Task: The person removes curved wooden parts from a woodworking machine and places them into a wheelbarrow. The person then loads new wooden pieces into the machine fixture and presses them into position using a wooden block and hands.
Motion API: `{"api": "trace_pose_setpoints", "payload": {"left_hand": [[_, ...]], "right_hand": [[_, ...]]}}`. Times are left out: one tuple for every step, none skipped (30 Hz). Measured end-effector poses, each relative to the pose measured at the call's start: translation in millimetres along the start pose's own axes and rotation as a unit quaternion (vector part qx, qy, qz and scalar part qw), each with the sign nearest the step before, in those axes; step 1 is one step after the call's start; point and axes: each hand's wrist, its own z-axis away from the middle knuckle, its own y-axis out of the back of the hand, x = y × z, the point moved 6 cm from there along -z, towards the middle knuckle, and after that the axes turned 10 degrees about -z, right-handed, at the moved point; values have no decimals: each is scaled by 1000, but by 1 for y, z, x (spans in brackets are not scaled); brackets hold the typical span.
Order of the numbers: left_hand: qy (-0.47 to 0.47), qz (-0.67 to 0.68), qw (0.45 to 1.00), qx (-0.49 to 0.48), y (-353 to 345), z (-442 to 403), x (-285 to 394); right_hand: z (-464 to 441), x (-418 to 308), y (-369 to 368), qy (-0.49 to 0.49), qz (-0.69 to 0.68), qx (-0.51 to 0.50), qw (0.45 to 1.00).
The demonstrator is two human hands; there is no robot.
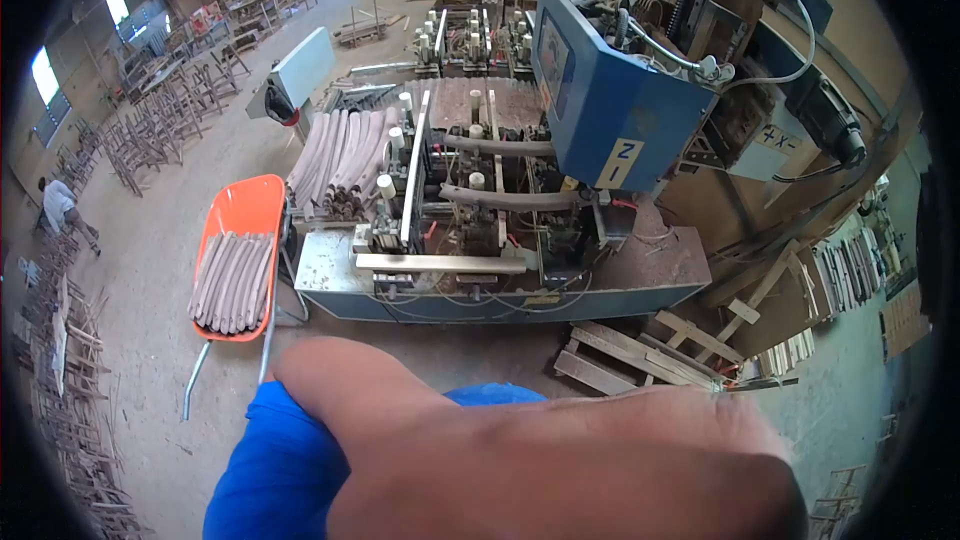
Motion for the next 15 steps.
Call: {"api": "trace_pose_setpoints", "payload": {"left_hand": [[4, 0, 1000, 3, -1, 1, -1], [8, 0, 1000, 8, -3, 3, -5], [14, 1, 1000, 10, -4, 3, -7], [15, 3, 1000, 11, -5, 3, -8], [15, 6, 1000, 12, -6, 3, -8], [12, 9, 1000, 12, -6, 3, -8], [10, 10, 1000, 11, -7, 2, -7], [8, 11, 1000, 9, -8, 2, -6], [6, 12, 1000, 7, -9, 1, -6], [3, 14, 1000, 5, -10, 1, -4], [1, 15, 1000, 3, -12, 1, -3], [0, 17, 1000, 2, -13, 1, -2], [-3, 21, 1000, -1, -15, 1, -1], [-11, 24, 1000, -4, -13, -1, 3], [-15, 28, 999, -9, -16, -2, 4]], "right_hand": [[-4, 9, -1, 15, 18, 14, 1000], [-9, 11, -1, 27, 35, 27, 999], [-10, 7, -1, 14, 36, 16, 999], [-7, 8, 0, -2, 39, 5, 999], [-4, 7, 3, -20, 45, -6, 999], [-3, 4, 5, -21, 61, -3, 998], [-5, -1, 8, -20, 79, 1, 997], [-8, -7, 9, -19, 97, 5, 995], [-9, -12, 12, -10, 70, 23, 997], [-8, -16, 13, -2, 42, 41, 998], [-6, -20, 13, 6, 15, 59, 998], [-3, -29, 12, 6, 17, 53, 998], [-1, -38, 13, 4, 17, 46, 999], [1, -46, 14, 4, 18, 41, 999], [-1, -46, 14, 6, 29, 47, 998]]}}
